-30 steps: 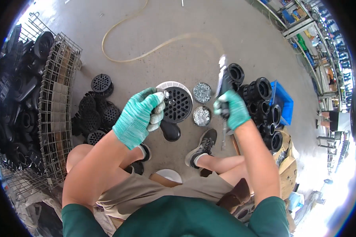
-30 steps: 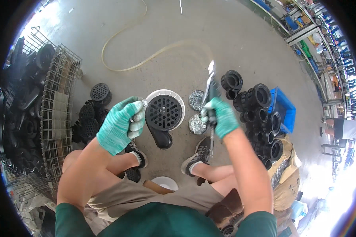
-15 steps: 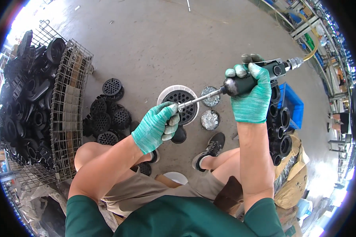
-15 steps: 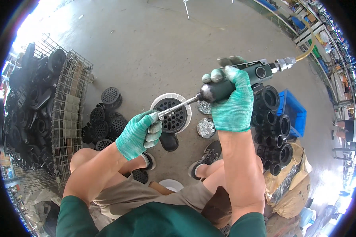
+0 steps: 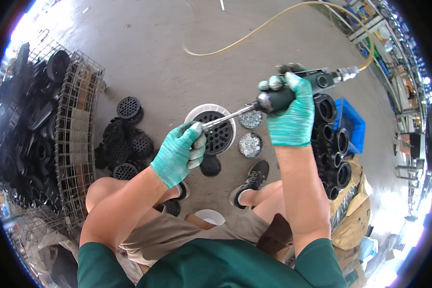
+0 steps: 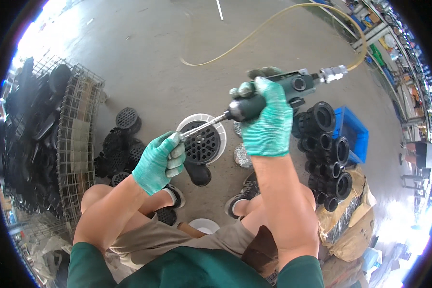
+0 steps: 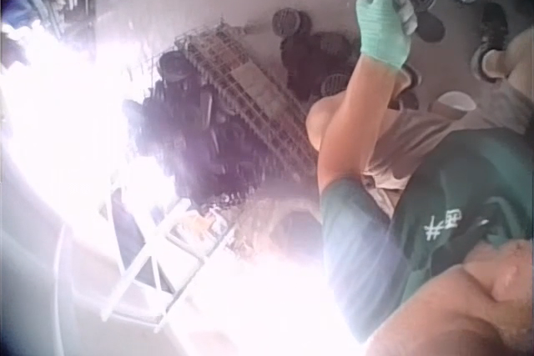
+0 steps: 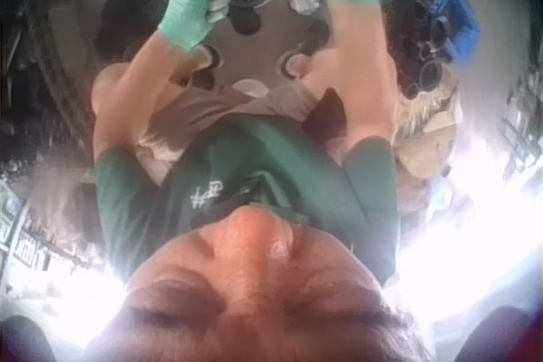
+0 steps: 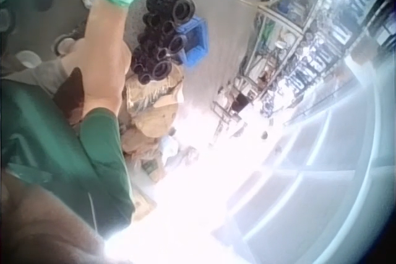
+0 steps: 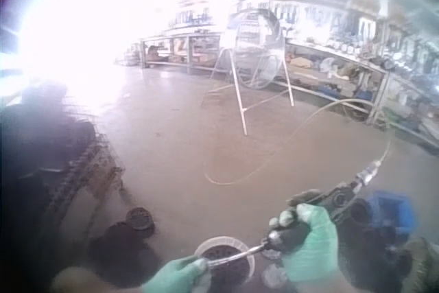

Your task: The person assembles black plastic housing components by placing internal grates into housings, picking up screws from a container, and driving them into the assembly using a pneumatic screwdriver.

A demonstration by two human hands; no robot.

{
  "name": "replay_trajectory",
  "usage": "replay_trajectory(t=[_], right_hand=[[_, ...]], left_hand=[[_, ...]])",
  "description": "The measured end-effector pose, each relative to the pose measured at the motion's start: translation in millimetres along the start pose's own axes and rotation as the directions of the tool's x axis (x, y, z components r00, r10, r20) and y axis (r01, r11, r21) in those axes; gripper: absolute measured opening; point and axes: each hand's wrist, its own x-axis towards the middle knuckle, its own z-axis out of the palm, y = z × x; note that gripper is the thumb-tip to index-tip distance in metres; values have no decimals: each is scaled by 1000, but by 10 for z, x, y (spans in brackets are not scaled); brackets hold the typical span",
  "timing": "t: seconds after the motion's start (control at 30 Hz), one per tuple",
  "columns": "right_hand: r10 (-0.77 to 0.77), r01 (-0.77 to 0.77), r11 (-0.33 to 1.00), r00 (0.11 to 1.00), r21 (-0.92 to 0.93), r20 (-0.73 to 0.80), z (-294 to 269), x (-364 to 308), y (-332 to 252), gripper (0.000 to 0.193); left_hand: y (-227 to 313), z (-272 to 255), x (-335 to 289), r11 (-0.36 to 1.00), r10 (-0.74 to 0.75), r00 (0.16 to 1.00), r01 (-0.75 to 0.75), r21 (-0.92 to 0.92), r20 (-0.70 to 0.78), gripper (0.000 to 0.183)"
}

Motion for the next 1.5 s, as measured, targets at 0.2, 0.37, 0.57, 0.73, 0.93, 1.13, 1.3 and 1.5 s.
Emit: replay_trajectory(t=[0.2, 0.37, 0.57, 0.73, 0.93, 1.13, 1.3, 1.5], right_hand=[[-55, 56, 998, 998, 25, -39, 54, 45, 124, 19], [-34, 40, 996, 996, 76, -85, 32, 82, 207, 17], [-53, 54, 998, 998, -17, 28, -81, 46, 211, 26], [122, -128, 991, 986, -46, -112, -21, 13, 200, 32], [131, -130, 991, 970, 21, -205, -248, 209, 290, 31], [11, -19, 995, 996, -100, -88, -359, 348, 458, 26], [-12, 3, 981, 999, -195, -41, -386, 399, 618, 33], [6, 2, 971, 1000, -239, 31, -325, 339, 680, 20]], left_hand=[[-47, -42, -2, 994, 101, 993, -98, 52, -61, 24], [-68, -56, -23, 991, 124, 988, -119, 58, -94, 25], [-65, -41, 40, 992, 102, 984, -91, 84, -145, 18], [-102, -203, 212, 966, 94, 965, -28, 259, -245, 19], [-193, -458, 651, 772, 413, 908, -304, 558, -76, 23], [-1, -415, 909, -9, 517, 850, -110, 994, 99, 23], [-47, -457, 1077, -222, 500, 848, -72, 972, 177, 24], [-55, -440, 1092, -367, 418, 886, -39, 930, 202, 25]])
